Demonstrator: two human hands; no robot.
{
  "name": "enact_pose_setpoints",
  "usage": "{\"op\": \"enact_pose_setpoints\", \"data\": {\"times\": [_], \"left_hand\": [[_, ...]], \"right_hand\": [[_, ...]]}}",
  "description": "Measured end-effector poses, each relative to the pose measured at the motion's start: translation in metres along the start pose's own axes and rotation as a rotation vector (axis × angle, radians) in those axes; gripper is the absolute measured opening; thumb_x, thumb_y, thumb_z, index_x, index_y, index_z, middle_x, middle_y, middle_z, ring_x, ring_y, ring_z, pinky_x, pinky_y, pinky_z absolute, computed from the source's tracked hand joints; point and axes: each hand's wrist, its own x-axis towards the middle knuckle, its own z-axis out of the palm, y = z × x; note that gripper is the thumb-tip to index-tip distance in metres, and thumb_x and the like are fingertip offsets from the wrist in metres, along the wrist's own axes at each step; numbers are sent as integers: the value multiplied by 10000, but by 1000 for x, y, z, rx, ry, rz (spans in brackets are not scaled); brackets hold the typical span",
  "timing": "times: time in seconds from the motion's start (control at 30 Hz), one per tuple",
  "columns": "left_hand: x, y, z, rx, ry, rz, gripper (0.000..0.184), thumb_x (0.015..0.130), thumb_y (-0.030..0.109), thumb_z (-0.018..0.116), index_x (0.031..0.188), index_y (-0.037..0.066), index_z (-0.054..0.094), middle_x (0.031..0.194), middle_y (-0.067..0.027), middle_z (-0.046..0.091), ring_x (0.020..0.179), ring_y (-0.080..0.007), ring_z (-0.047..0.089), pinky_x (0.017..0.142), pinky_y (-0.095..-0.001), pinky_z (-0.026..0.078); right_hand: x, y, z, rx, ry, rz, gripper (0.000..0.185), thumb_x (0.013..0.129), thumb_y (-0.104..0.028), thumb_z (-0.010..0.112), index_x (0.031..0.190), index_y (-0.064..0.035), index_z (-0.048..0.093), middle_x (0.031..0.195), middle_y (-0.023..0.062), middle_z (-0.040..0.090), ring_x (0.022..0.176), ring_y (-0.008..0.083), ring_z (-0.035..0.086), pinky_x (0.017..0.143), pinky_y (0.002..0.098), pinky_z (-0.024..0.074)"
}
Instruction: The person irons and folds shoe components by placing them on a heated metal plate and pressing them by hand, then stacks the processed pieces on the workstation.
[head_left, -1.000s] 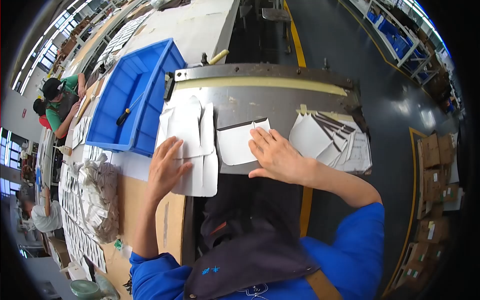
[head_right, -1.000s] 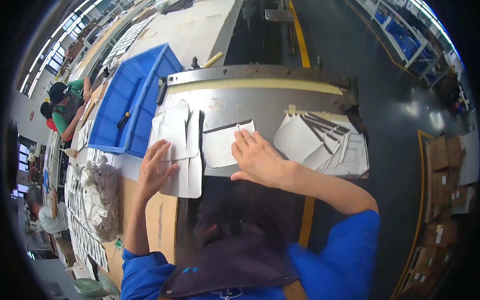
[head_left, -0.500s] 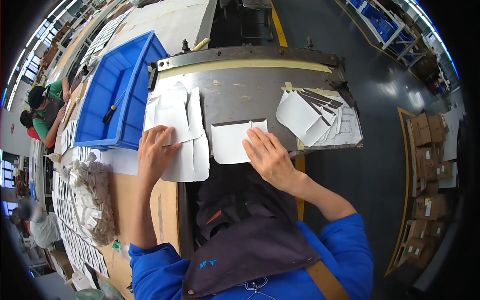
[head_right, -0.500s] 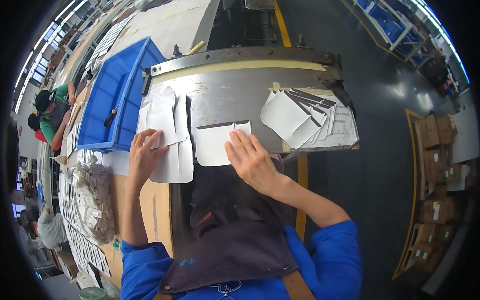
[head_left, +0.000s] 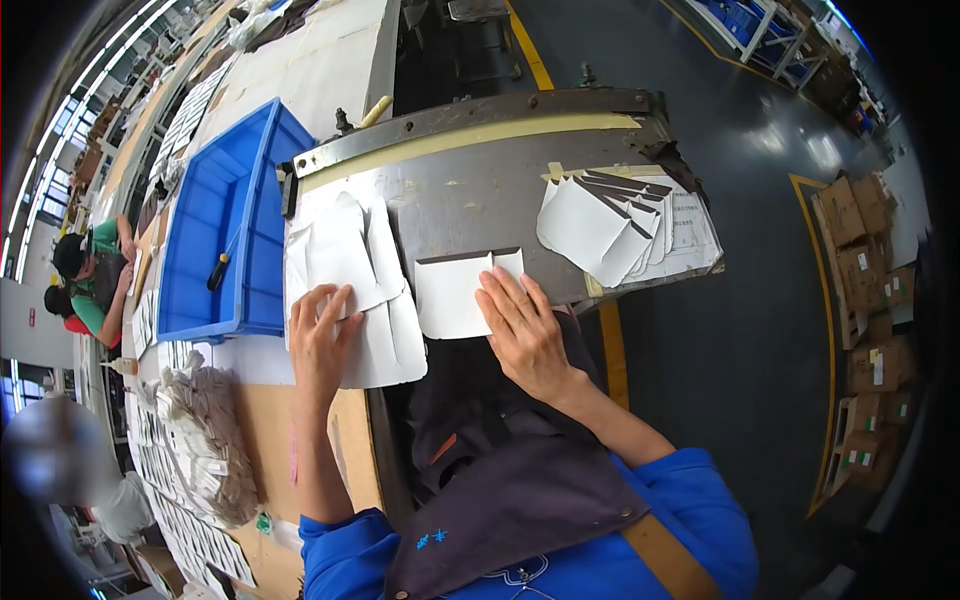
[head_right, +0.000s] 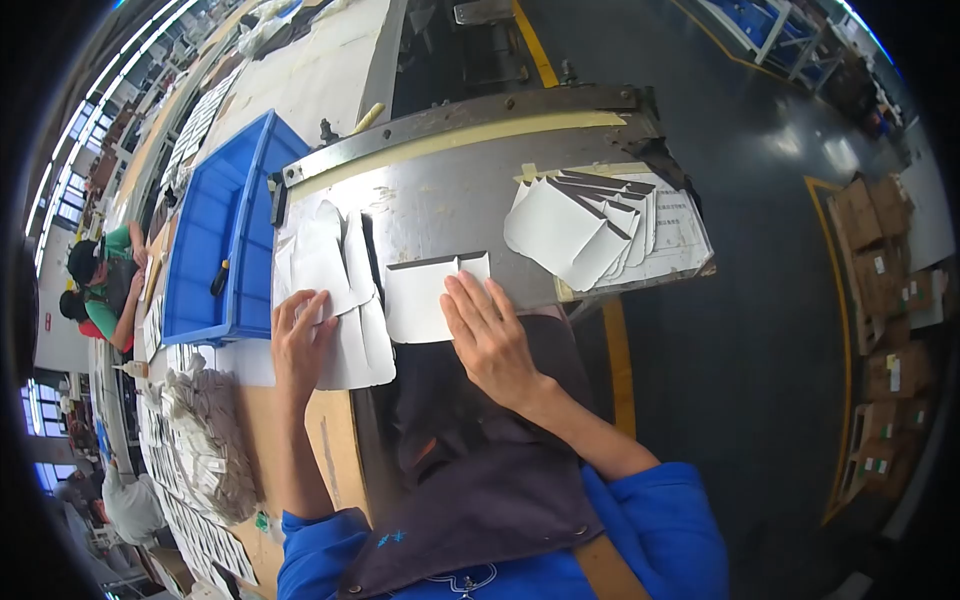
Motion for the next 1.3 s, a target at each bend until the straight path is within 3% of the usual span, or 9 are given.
{"op": "enact_pose_setpoints", "data": {"times": [0.13,0.27,0.43,0.63,0.83,1.0,1.17,1.2,1.3], "left_hand": [[0,-2,0,-28,12,23,346,877,93,765,1220,114,723,1193,-94,658,1115,-310,604,958,-436,490],[1,-5,0,-84,20,1,323,883,29,728,1195,114,732,1169,-97,667,1100,-306,609,947,-427,494],[3,-9,3,-117,61,20,308,874,-15,709,1160,98,735,1133,-94,681,1071,-301,617,926,-415,498],[7,-16,7,-252,228,-35,225,855,-39,728,1063,45,745,1019,-90,723,925,-284,657,822,-382,519],[16,-21,-1,-192,231,65,252,850,-30,731,1086,59,733,1052,-83,708,925,-290,659,807,-388,516],[13,-3,-17,-54,465,189,293,799,-8,786,1075,60,713,1066,-100,685,946,-304,673,784,-413,543],[22,5,2,-84,65,192,381,895,265,763,1198,52,676,1289,-135,641,1228,-344,590,981,-470,498],[22,4,10,-56,-1,166,413,905,285,748,1242,59,669,1340,-134,625,1279,-352,560,1028,-475,476],[25,5,11,-52,-113,88,489,926,351,719,1321,73,644,1427,-138,583,1371,-354,498,1112,-482,419]], "right_hand": [[5,12,-5,62,100,-71,379,849,-25,650,1221,47,667,1258,197,690,1205,345,650,1026,478,492],[40,44,-58,178,235,-29,298,829,25,668,1126,20,697,999,147,748,771,316,706,702,426,546],[70,88,-135,-274,288,-142,329,819,68,664,1147,50,682,1040,195,748,990,343,741,862,423,592],[35,83,-87,-110,-174,-31,620,781,-351,836,1231,32,649,1302,218,640,1260,361,591,1053,497,445],[139,-8,3,235,-52,-335,492,821,-237,803,1232,-10,655,1281,164,660,1238,338,602,1052,467,440],[180,-5,74,397,-288,-343,201,868,-142,725,1047,-52,726,937,156,719,883,319,703,830,417,537],[198,0,79,623,-150,-107,156,897,-171,736,931,-19,745,765,166,693,683,269,703,650,381,525],[207,7,73,728,-204,93,204,923,-203,749,867,-7,740,707,61,683,634,125,613,613,326,477],[244,46,21,880,-37,292,210,968,-189,735,845,-19,722,746,-110,531,707,8,434,604,223,384]]}}
